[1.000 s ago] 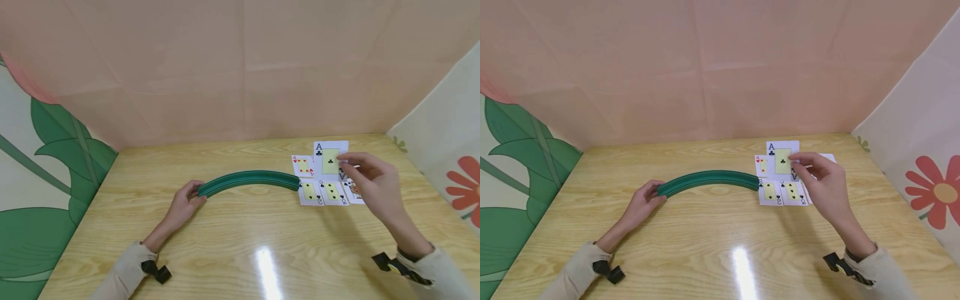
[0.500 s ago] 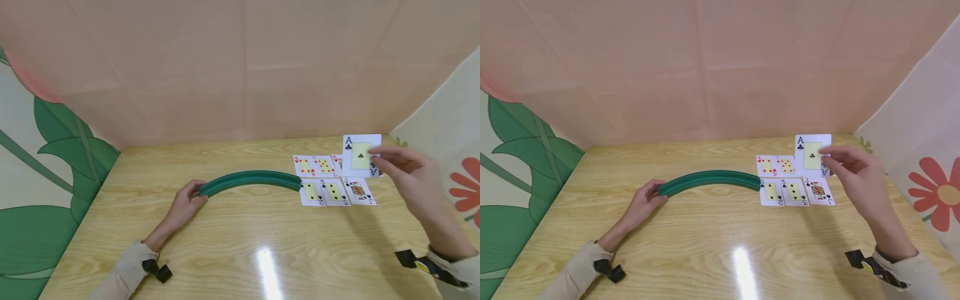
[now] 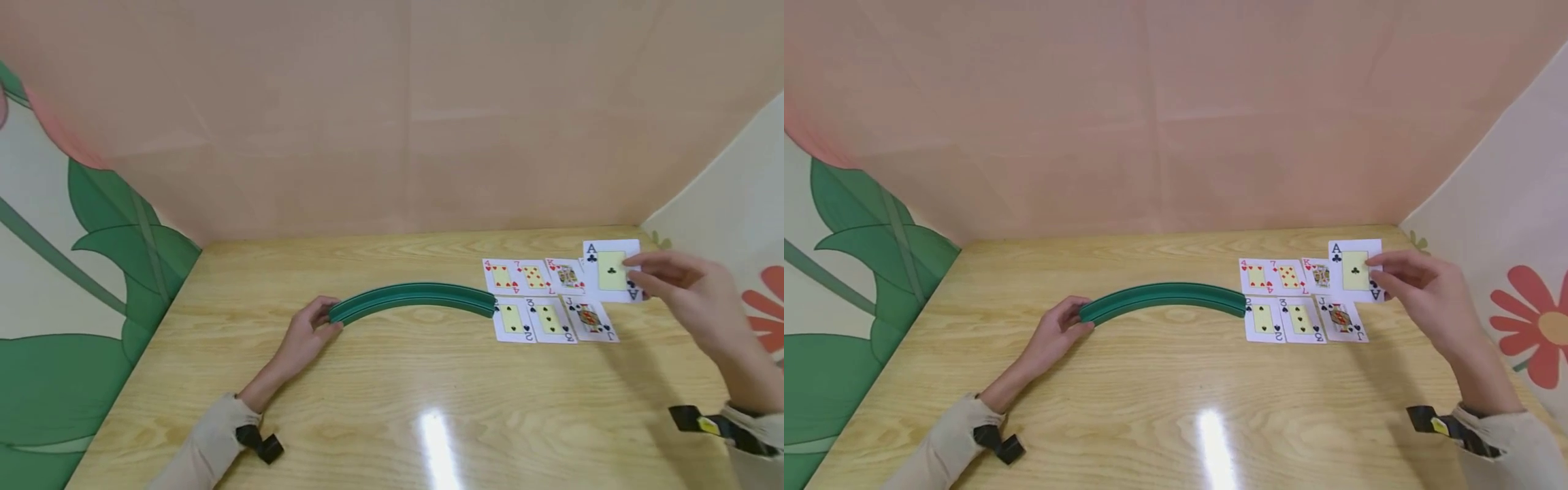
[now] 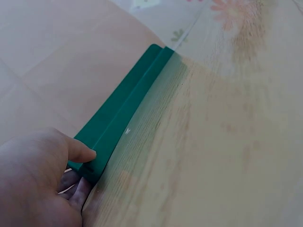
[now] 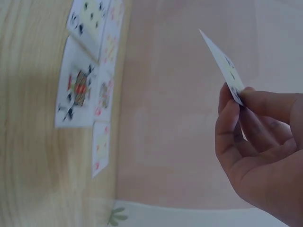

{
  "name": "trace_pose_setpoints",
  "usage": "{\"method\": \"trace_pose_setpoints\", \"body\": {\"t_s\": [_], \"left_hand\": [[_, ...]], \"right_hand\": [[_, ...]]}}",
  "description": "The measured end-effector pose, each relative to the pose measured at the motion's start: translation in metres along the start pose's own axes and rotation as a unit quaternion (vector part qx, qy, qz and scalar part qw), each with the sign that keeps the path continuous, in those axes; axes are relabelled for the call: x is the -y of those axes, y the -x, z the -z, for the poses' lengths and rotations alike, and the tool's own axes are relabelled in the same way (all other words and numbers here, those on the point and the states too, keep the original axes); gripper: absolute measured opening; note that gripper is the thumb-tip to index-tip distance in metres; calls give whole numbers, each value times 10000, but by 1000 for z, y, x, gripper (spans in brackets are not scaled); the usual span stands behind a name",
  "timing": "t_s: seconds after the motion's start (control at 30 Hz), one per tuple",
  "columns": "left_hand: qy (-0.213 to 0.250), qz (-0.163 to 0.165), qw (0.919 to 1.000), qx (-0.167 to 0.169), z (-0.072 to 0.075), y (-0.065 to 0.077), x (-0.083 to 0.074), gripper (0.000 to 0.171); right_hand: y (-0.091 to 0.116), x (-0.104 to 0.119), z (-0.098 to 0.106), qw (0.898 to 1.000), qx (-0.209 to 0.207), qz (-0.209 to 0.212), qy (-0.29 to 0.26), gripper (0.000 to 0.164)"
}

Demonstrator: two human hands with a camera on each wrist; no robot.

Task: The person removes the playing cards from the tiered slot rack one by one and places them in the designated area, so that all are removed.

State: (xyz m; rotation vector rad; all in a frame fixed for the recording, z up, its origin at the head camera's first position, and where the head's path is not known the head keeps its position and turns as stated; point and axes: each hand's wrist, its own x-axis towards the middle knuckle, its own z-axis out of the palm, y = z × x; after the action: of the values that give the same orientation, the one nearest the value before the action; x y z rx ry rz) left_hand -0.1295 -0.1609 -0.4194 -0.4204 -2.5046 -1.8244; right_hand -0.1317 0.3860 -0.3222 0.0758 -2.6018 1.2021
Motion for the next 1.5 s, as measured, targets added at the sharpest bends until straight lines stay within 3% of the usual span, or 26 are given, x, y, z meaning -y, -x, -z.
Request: {"method": "trace_pose_setpoints", "body": {"t_s": [0.2, 0.37, 0.6, 0.8, 1.07, 1.3, 1.5], "left_hand": [[34, -10, 10000, -6, 0, -1, 0, 32], [-5, -2, 10000, -3, 1, -1, -1, 33], [-7, 1, 10000, 39, 0, -4, -2, 32], [31, -86, 10000, 14, -5, -7, 3, 32], [78, -72, 9999, -136, -9, -3, 6, 31], [21, 16, 9999, -145, -7, 0, 5, 32], [-36, -52, 9998, -165, -4, -1, 0, 32]], "right_hand": [[-5, -26, 7, 9988, 209, -52, 431, 26], [-9, -42, 11, 9986, 311, -24, 426, 26], [-8, -72, 16, 9966, 596, -294, 497, 25], [-9, -96, 19, 9921, 855, -139, 903, 27], [-13, -110, 20, 9687, 1483, -366, 1959, 33], [-14, -111, 21, 9528, 1986, -277, 2281, 39], [-17, -107, 19, 9438, 2195, -271, 2454, 58]]}}
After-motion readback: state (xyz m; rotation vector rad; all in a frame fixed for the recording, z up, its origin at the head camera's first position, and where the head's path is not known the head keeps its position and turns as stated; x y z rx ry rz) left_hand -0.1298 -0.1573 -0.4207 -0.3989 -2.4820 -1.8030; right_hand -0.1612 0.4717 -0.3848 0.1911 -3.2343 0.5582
